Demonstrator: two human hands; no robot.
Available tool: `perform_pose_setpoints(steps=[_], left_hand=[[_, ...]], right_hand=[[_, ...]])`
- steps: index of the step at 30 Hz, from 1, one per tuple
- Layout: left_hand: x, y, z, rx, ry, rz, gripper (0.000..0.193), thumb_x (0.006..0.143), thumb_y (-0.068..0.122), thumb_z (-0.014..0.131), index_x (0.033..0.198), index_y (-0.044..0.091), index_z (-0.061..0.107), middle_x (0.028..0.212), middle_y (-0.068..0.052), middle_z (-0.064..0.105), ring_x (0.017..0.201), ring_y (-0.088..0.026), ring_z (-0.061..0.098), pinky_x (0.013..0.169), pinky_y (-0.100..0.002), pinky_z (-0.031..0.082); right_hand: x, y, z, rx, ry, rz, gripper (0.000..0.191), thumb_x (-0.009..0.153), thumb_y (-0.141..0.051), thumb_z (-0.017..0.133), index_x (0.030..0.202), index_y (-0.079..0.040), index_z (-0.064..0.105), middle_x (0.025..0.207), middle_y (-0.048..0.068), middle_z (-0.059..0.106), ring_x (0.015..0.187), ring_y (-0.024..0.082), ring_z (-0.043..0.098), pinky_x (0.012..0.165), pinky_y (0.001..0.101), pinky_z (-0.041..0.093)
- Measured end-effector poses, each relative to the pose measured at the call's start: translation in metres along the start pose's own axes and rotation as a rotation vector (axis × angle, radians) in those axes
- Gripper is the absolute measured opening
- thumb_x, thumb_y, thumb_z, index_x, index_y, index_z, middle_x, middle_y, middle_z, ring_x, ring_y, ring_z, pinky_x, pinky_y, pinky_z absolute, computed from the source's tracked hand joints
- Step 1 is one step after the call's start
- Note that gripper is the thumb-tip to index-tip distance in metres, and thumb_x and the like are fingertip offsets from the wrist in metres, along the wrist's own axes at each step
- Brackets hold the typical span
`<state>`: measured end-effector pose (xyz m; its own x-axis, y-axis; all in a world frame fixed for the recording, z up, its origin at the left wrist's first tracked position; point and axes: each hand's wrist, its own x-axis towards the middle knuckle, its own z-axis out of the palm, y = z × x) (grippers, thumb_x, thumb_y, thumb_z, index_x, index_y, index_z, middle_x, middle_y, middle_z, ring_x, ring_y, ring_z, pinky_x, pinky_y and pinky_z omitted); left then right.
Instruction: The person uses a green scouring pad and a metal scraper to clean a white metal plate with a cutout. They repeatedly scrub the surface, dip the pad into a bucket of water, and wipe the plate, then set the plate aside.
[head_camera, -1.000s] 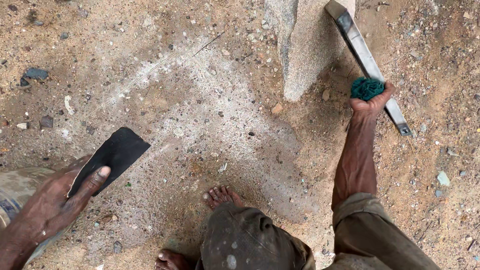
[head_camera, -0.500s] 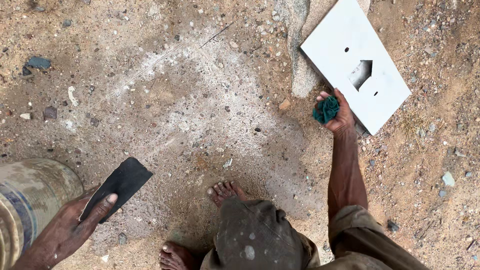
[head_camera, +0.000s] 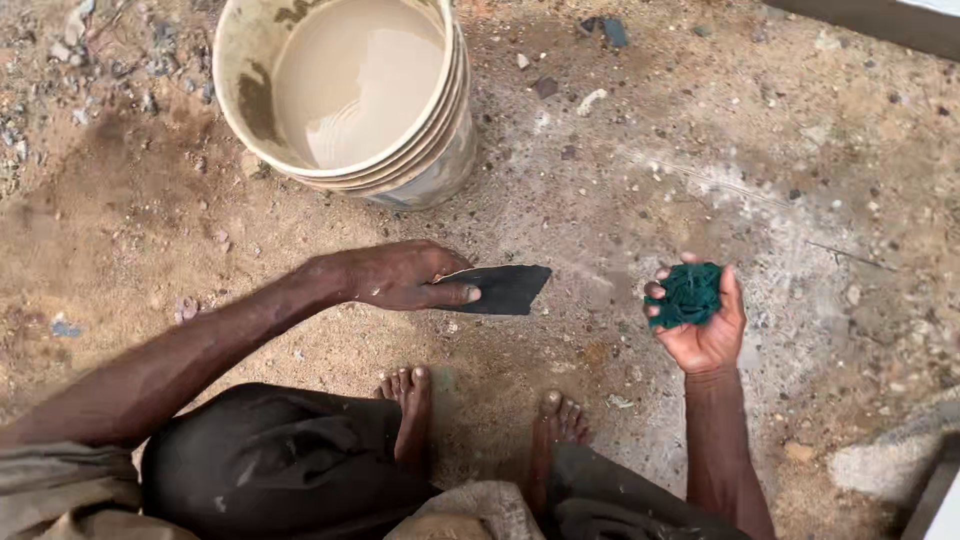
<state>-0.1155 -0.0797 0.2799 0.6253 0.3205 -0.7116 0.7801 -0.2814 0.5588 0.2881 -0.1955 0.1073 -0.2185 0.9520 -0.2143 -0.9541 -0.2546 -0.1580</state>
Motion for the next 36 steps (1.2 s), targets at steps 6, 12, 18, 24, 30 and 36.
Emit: perform_pose_setpoints(steps=[6,12,18,24,30,36], left_hand=[[-0.071,-0.047,-0.029,-0.235,0.509,0.118,0.071,0.106,0.057,0.046,0.144,-0.003,0.051,0.138,-0.030,0.054,0.128,-0.041,0.052,0.092,-0.063,0.047],[-0.117,-0.090,-0.061,-0.725,0.929,-0.173,0.062,0.100,0.057,0.050,0.118,0.007,0.082,0.093,-0.012,0.080,0.087,-0.027,0.066,0.078,-0.051,0.057],[-0.127,-0.113,-0.069,-0.841,1.037,0.027,0.054,0.101,0.055,0.050,0.120,0.009,0.070,0.093,-0.003,0.081,0.093,-0.012,0.073,0.084,-0.037,0.060],[-0.173,-0.108,-0.058,-1.044,0.976,-0.139,0.056,0.098,0.056,0.052,0.115,0.007,0.073,0.086,-0.007,0.080,0.076,-0.013,0.067,0.067,-0.038,0.056],[-0.268,-0.086,0.032,-1.213,1.124,-0.651,0.059,0.097,0.060,0.051,0.097,0.006,0.076,0.072,-0.007,0.072,0.062,-0.017,0.060,0.055,-0.036,0.047],[-0.368,0.009,0.159,-1.606,1.416,-0.597,0.050,0.102,0.046,0.053,0.078,0.004,0.066,0.064,-0.005,0.064,0.058,-0.013,0.059,0.053,-0.031,0.049]], right_hand=[[0.151,0.020,0.143,-0.783,-0.166,0.187,0.051,0.103,-0.038,0.066,0.144,-0.010,0.056,0.134,0.022,0.063,0.112,0.035,0.067,0.091,0.0503,0.060],[0.286,0.117,0.285,-1.698,-0.613,0.005,0.039,0.100,-0.034,0.066,0.129,-0.010,0.057,0.125,0.017,0.070,0.102,0.028,0.072,0.086,0.0448,0.066],[0.334,0.198,0.273,-2.457,-0.851,0.105,0.044,0.094,-0.032,0.069,0.129,-0.007,0.060,0.120,0.016,0.068,0.104,0.033,0.071,0.092,0.0527,0.062],[0.330,0.186,0.285,-2.458,-0.762,0.053,0.059,0.094,-0.037,0.069,0.140,-0.003,0.055,0.139,0.026,0.057,0.111,0.043,0.065,0.089,0.0613,0.058],[0.234,0.160,0.326,-2.162,-0.201,0.556,0.043,0.100,-0.033,0.057,0.138,-0.011,0.059,0.137,0.015,0.065,0.117,0.032,0.068,0.097,0.0517,0.058],[0.102,0.140,0.382,-2.381,-0.092,0.847,0.044,0.101,-0.044,0.059,0.131,-0.013,0.067,0.114,0.012,0.080,0.109,0.023,0.077,0.098,0.0353,0.059]])
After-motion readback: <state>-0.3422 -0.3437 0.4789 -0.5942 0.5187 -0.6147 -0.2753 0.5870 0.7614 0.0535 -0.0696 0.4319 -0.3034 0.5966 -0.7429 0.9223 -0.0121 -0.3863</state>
